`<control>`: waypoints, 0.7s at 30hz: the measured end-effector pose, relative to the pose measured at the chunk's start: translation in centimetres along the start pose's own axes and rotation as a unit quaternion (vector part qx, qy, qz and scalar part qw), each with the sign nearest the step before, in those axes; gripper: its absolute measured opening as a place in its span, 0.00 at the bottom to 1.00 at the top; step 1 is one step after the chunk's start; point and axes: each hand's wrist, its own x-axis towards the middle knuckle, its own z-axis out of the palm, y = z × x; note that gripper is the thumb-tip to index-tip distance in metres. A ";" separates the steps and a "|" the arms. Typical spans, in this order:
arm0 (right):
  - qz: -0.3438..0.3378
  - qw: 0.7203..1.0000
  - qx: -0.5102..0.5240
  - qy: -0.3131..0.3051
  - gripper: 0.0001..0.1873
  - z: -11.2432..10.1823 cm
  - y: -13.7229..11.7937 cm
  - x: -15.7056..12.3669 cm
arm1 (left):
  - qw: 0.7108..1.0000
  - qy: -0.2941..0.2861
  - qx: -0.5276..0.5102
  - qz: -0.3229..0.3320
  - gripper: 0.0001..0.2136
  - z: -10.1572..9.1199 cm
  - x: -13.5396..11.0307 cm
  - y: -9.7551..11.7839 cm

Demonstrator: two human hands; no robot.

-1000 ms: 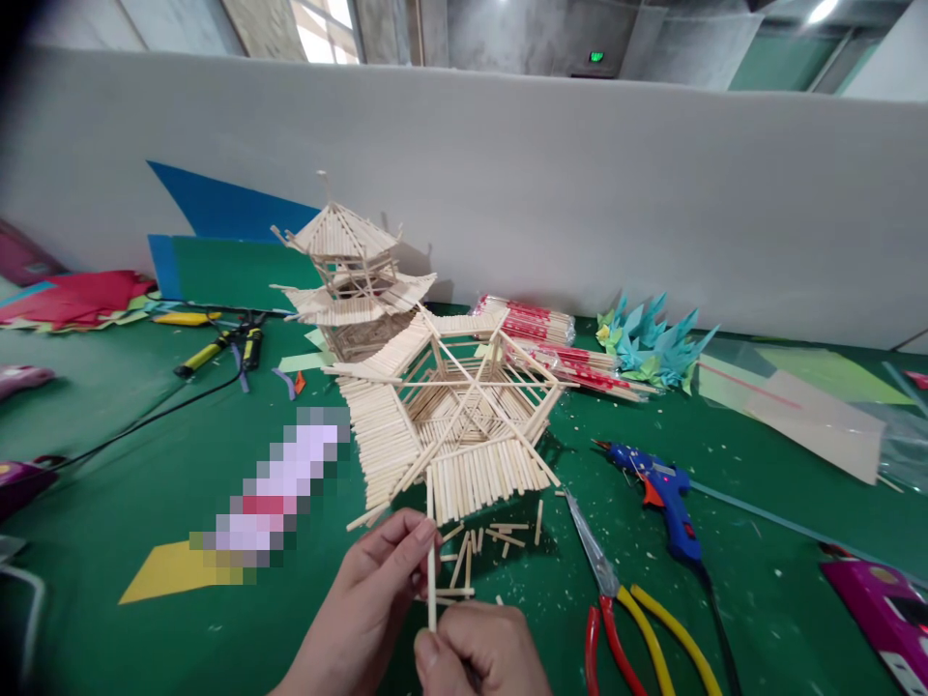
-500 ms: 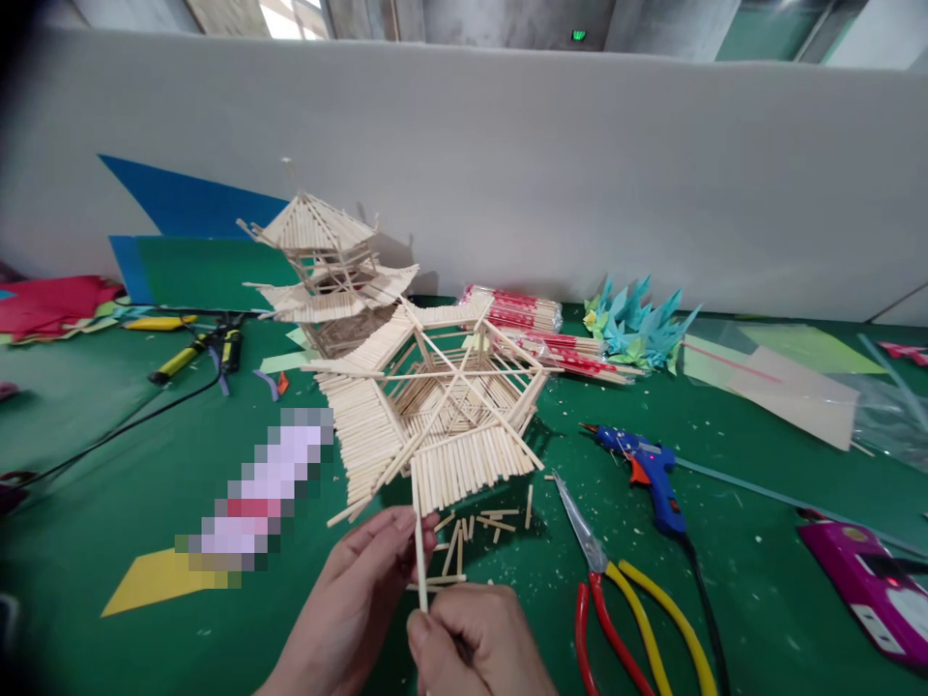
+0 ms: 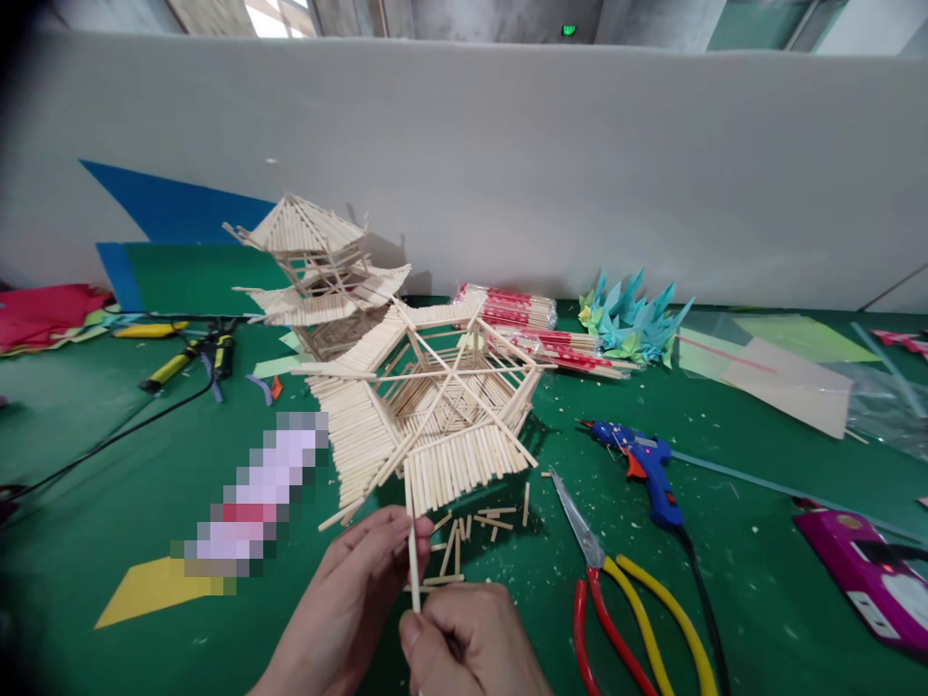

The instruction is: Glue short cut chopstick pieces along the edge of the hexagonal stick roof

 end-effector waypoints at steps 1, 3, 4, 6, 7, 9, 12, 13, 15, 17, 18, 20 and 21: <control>0.004 1.000 -0.002 0.001 0.18 0.0 -0.1 0.0 | 1.000 -0.001 0.001 -0.001 0.04 0.0 0.0 0.0; 0.009 1.000 -0.002 0.004 0.19 -0.1 -0.3 0.0 | 1.000 0.002 -0.001 -0.002 0.05 0.0 -0.1 0.0; 0.009 1.000 0.001 0.004 0.19 -0.1 -0.4 0.0 | 1.000 0.005 -0.003 -0.004 0.04 0.0 -0.1 0.0; 0.010 1.000 0.006 0.006 0.19 -0.1 -0.6 0.0 | 1.000 0.009 -0.003 -0.007 0.04 0.0 0.0 0.0; 0.012 1.000 0.007 0.004 0.19 0.0 -0.6 0.1 | 1.000 0.008 0.000 -0.010 0.04 0.0 0.0 -0.1; 0.015 1.000 0.007 -0.001 0.19 0.0 -0.6 0.1 | 1.000 0.004 0.005 -0.011 0.04 0.0 0.0 0.0; 0.017 1.000 0.021 0.001 0.19 0.1 -0.5 0.1 | 1.000 0.009 0.008 -0.009 0.04 0.2 0.0 0.1; 0.016 1.000 0.024 0.003 0.19 0.1 -0.5 0.1 | 1.000 0.011 0.008 -0.007 0.04 0.2 -0.1 0.1; 0.014 1.000 0.024 -0.002 0.19 0.0 -0.5 0.1 | 1.000 0.016 0.007 -0.003 0.04 0.3 -0.2 0.1; 0.013 1.000 0.017 -0.003 0.18 0.0 -0.6 0.2 | 1.000 0.017 0.010 -0.002 0.04 0.3 -0.3 0.1; 0.013 1.000 0.015 0.000 0.18 0.0 -0.6 0.2 | 1.000 0.016 0.013 0.000 0.04 0.3 -0.3 0.1; 0.013 1.000 0.018 0.004 0.19 0.0 -0.6 0.2 | 1.000 0.010 0.024 0.004 0.04 0.3 -0.3 0.1; 0.012 1.000 0.021 0.003 0.19 0.0 -0.6 0.2 | 0.999 0.007 0.032 0.007 0.05 0.3 -0.2 0.1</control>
